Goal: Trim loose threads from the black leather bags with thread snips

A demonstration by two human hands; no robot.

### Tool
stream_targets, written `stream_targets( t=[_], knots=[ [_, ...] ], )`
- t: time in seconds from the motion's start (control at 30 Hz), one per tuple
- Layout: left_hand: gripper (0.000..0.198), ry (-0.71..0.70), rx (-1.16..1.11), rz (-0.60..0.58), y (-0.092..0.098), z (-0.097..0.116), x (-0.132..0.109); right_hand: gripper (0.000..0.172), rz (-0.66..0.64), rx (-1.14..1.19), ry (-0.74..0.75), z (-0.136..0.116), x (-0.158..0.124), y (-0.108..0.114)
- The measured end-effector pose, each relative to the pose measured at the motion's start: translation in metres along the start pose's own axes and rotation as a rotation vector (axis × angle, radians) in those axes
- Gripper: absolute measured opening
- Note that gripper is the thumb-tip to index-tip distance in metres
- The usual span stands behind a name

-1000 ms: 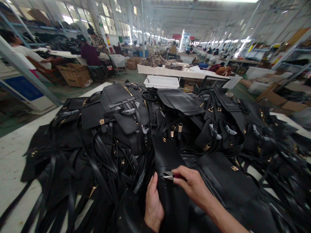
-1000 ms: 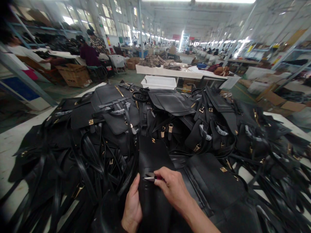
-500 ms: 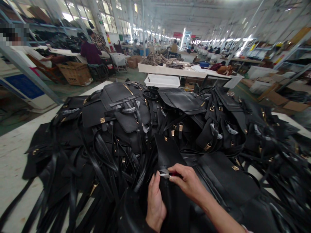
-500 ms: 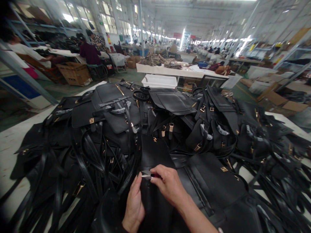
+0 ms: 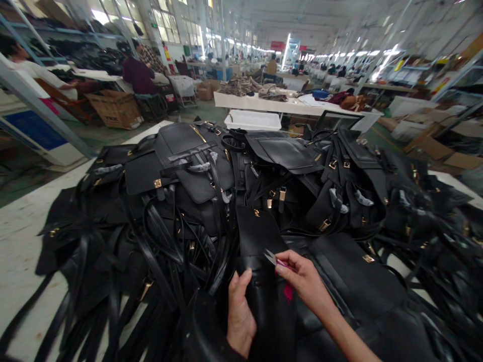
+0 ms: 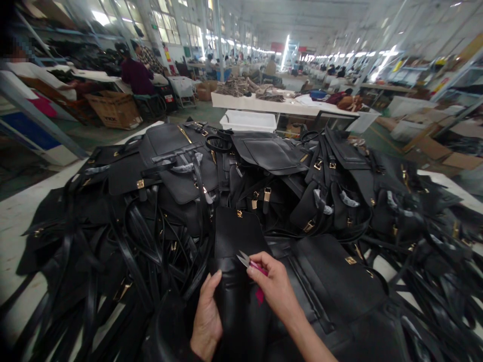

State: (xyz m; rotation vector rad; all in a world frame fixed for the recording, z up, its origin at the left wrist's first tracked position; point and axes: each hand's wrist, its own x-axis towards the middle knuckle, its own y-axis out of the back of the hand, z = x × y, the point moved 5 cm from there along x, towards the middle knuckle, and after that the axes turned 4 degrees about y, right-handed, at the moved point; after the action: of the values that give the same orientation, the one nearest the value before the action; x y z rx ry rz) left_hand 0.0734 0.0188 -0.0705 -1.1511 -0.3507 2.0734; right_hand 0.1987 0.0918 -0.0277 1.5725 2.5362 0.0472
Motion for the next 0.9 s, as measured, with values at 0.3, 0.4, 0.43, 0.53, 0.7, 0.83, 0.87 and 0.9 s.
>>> stream_targets(
  t=[0.3,0.4,0.43,0.53,0.7,0.83,0.87,0.9],
  knots=[
    [0.015,-0.277,0.258,-0.01,0.012,0.013,0.004,0.02,0.006,-0.023,-0.008,0.01,-0.01,0.005],
    [0.021,-0.258,0.281,-0.097,0.007,0.012,0.003,0.018,0.008,-0.067,-0.006,0.012,-0.011,0.007],
    [0.022,-0.256,0.286,-0.114,0.005,0.012,0.002,0.016,0.006,-0.089,-0.002,0.012,-0.011,0.007],
    [0.027,-0.257,0.289,-0.123,0.006,0.011,0.001,0.011,-0.018,-0.165,0.019,0.011,-0.012,0.003],
    [0.028,-0.267,0.32,-0.109,0.01,0.01,0.002,0.011,-0.075,-0.279,0.085,0.006,-0.011,-0.012],
    [0.024,-0.261,0.311,-0.096,0.01,0.012,0.002,0.012,-0.128,-0.361,0.139,-0.001,-0.004,-0.018],
    [0.023,-0.258,0.308,-0.096,0.009,0.012,0.002,0.012,-0.143,-0.377,0.15,-0.003,-0.002,-0.018],
    [0.023,-0.253,0.306,-0.097,0.009,0.012,0.002,0.012,-0.155,-0.391,0.159,-0.005,0.0,-0.018]
  ],
)
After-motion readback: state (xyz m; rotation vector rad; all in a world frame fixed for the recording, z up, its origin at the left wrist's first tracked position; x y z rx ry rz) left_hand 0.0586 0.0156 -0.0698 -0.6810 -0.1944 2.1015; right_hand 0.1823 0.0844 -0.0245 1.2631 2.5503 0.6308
